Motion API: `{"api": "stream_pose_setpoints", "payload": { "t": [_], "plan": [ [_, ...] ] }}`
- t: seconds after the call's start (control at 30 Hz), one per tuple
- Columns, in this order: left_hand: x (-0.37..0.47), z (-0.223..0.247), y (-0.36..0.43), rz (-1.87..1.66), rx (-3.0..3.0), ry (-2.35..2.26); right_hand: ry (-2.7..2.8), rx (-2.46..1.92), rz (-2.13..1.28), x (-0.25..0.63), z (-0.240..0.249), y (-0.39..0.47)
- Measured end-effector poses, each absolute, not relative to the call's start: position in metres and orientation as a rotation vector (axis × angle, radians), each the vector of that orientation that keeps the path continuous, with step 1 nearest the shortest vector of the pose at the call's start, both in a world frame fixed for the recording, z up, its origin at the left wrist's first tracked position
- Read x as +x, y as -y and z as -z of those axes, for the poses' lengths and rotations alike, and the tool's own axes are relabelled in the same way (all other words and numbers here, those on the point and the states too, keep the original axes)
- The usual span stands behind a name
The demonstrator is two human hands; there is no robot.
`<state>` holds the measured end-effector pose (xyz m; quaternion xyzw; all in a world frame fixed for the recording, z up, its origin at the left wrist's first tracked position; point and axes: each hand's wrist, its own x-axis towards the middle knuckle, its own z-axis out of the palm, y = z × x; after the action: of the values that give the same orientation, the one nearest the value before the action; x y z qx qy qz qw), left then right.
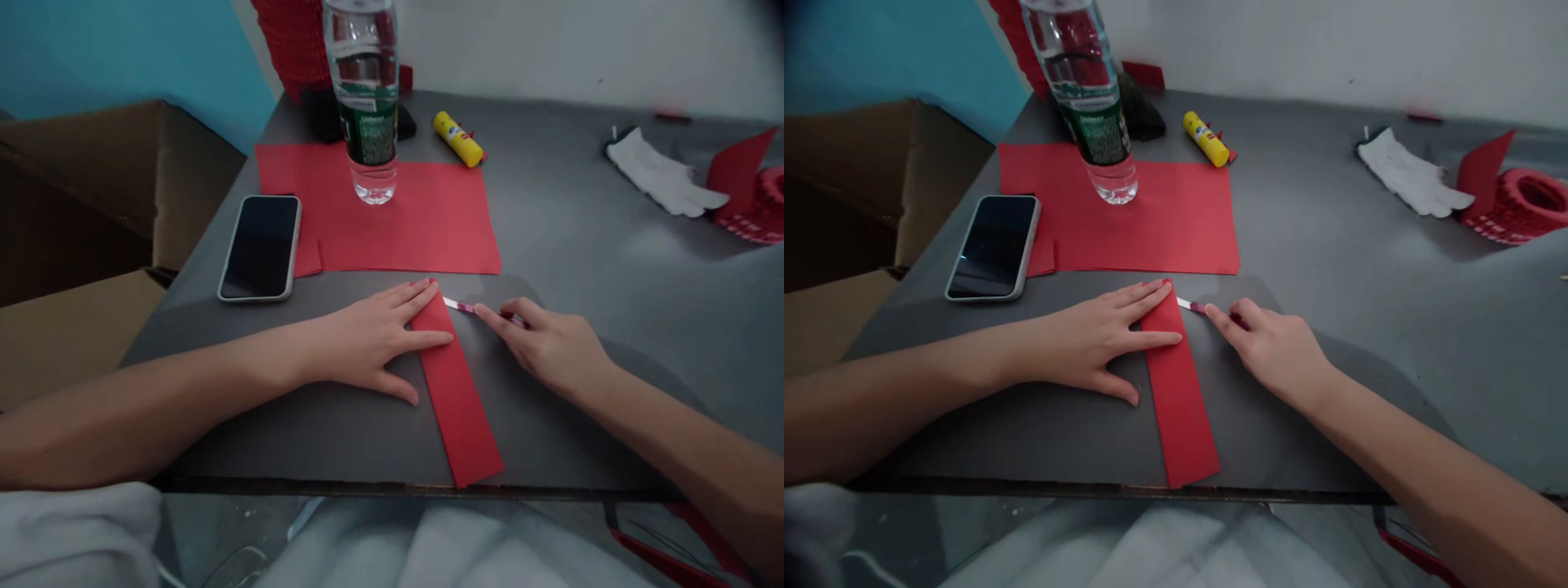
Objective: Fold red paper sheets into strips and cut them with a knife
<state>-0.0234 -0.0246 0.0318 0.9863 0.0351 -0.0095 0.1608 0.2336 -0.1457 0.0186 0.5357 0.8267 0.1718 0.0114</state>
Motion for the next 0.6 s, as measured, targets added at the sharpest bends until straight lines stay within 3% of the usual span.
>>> {"api": "stream_pose_setpoints", "payload": {
  "t": [0.6],
  "plan": [
    [-0.023, -0.031, 0.022, -0.002, 2.917, -0.074, -2.336, 1.765, -0.163, 0.193, -0.025, 0.169]
  ]
}}
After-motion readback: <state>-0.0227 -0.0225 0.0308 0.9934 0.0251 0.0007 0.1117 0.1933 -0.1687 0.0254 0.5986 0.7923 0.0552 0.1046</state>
